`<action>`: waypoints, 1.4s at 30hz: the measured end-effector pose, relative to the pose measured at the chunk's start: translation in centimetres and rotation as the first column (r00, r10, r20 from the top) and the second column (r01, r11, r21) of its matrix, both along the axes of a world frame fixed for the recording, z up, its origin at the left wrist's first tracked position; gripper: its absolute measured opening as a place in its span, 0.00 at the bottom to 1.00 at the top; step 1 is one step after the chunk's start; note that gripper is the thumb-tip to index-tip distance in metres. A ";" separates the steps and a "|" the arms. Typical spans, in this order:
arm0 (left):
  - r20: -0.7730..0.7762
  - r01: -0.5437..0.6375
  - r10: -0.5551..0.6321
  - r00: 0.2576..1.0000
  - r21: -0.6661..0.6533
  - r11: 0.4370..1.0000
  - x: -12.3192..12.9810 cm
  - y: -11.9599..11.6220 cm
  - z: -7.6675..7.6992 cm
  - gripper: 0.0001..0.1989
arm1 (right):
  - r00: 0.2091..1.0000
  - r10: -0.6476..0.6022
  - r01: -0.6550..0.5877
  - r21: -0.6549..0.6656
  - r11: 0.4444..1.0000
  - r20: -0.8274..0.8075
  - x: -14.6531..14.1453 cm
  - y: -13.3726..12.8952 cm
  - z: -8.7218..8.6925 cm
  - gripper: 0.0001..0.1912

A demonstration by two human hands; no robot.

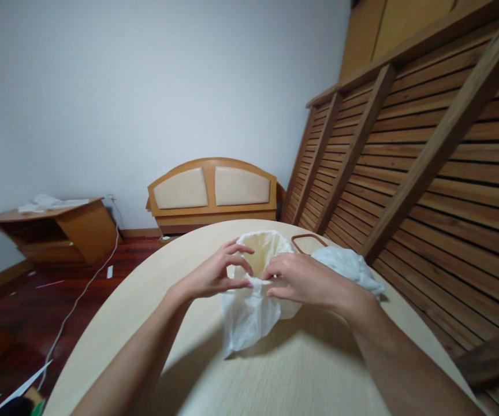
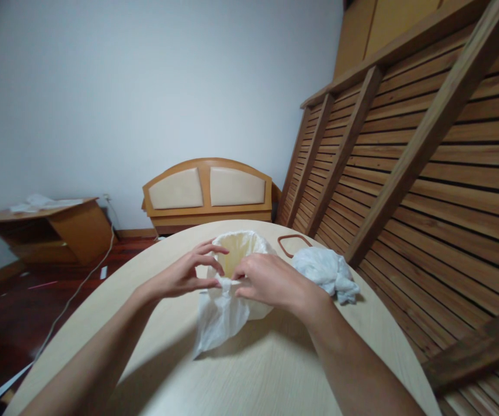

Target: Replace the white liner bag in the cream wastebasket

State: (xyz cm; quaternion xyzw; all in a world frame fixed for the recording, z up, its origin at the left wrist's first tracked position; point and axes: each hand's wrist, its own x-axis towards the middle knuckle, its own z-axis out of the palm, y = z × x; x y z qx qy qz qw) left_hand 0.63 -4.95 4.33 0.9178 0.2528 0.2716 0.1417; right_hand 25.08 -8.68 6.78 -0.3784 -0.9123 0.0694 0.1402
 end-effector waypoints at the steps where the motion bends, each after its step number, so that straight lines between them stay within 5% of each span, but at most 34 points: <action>1: 0.002 0.001 -0.001 1.000 0.005 1.000 0.1 0.0 0.0 0.09 | 1.000 -0.017 0.017 -0.005 1.000 -0.025 0.3 0.0 0.3 0.09; 4: -0.005 -0.001 0.001 1.000 0.009 1.000 0.1 0.0 0.0 0.09 | 0.970 -0.217 0.223 0.047 0.974 -0.110 1.7 0.1 1.3 0.12; 7: -0.011 -0.006 0.006 1.000 0.001 1.000 0.2 -0.1 0.0 0.09 | 0.868 -0.478 0.490 0.067 0.869 -0.136 2.8 0.5 1.6 0.15; 9: -0.005 -0.011 0.011 1.000 -0.004 1.000 0.2 -0.1 0.0 0.09 | 0.832 -0.545 0.551 0.046 0.833 -0.102 3.0 0.7 1.4 0.16; 18: 0.031 -0.011 0.011 0.999 -0.014 1.000 0.2 0.0 -0.5 0.10 | 0.851 -0.522 0.522 -0.013 0.853 -0.058 1.7 1.7 -0.6 0.10; 24: 0.249 -0.107 0.158 0.955 -0.209 0.972 -0.3 1.0 -1.4 0.33 | 0.843 -0.530 0.533 0.005 0.846 -0.093 1.7 2.2 -1.0 0.11; 30: 0.452 -0.174 0.432 0.781 -0.506 0.845 0.5 2.9 -2.5 0.30 | 0.858 -0.506 0.508 0.008 0.861 -0.094 1.3 1.7 -0.7 0.09; 38: 0.372 -0.283 0.500 0.782 -0.502 0.817 1.4 2.8 -3.0 0.21 | 0.869 -0.488 0.482 -0.078 0.872 -0.079 1.5 0.8 0.0 0.12; 42: 0.379 -0.256 0.468 0.798 -0.490 0.833 1.7 2.1 -2.4 0.21 | 0.771 -0.634 0.636 0.000 0.772 -0.062 1.5 0.3 1.0 0.21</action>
